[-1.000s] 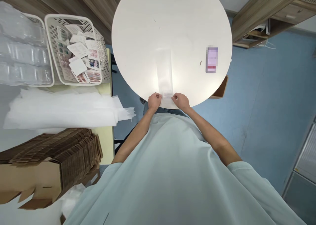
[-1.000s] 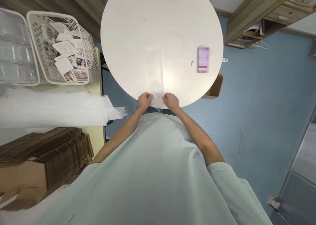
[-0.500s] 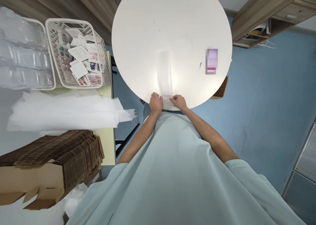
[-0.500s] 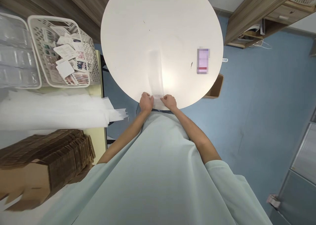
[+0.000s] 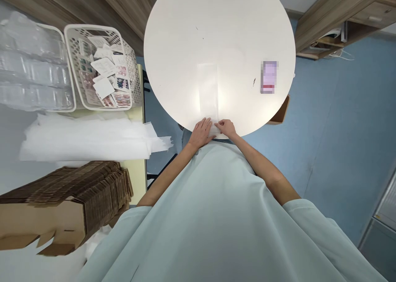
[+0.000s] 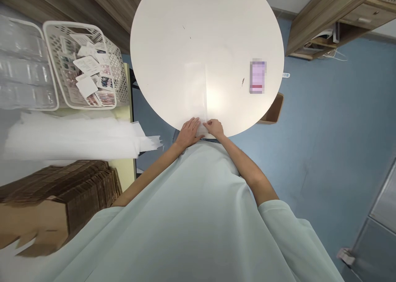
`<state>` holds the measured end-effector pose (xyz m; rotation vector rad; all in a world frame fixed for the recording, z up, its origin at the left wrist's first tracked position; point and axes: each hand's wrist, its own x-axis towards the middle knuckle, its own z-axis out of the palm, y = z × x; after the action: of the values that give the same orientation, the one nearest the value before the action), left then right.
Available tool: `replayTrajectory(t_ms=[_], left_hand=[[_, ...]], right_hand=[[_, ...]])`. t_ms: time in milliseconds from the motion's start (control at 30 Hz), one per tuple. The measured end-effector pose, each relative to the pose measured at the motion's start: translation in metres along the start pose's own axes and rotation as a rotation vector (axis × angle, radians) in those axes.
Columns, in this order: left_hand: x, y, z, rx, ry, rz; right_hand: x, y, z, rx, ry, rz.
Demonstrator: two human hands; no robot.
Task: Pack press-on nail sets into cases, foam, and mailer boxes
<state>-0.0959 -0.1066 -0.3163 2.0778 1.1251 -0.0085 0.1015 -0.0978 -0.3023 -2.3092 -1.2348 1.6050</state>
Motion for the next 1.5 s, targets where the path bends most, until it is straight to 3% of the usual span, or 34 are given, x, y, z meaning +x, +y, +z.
replayTrajectory(t_ms=[267,400,467,567,633,733,867,1100,1233,1500], left_hand=[[0.004,-0.003,-0.004,0.019,0.020,-0.040],[0.010,-0.005,-0.008,0.014,0.012,0.010],[0.012,-0.008,-0.010,0.003,0.004,0.030],[0.013,-0.009,-0.013,-0.017,-0.006,0.044],[0.013,-0.007,-0.015,-0.024,-0.018,0.034],[0.013,-0.002,-0.020,-0.054,-0.045,-0.016],[0.013,0.003,-0.025,-0.143,-0.024,-0.102],[0.020,0.001,-0.026,-0.376,0.151,-0.341],[0.027,-0.003,-0.022,-0.470,0.232,-0.536],[0.051,-0.004,-0.015,-0.566,0.373,-0.800]], right_hand=[[0.007,0.007,0.001,0.245,-0.097,0.062],[0.003,0.008,-0.001,0.166,-0.098,0.037],[-0.002,0.009,-0.005,0.025,-0.014,-0.057],[-0.012,0.010,-0.014,-0.262,0.099,-0.337],[-0.015,0.010,-0.018,-0.425,0.055,-0.492],[-0.012,0.011,-0.021,-0.553,-0.044,-0.571],[-0.004,0.016,-0.019,-0.495,-0.073,-0.537],[0.009,0.014,-0.016,-0.209,-0.006,-0.451],[0.019,0.007,-0.017,-0.214,0.056,-0.365],[0.036,-0.003,-0.011,-0.180,0.118,-0.199]])
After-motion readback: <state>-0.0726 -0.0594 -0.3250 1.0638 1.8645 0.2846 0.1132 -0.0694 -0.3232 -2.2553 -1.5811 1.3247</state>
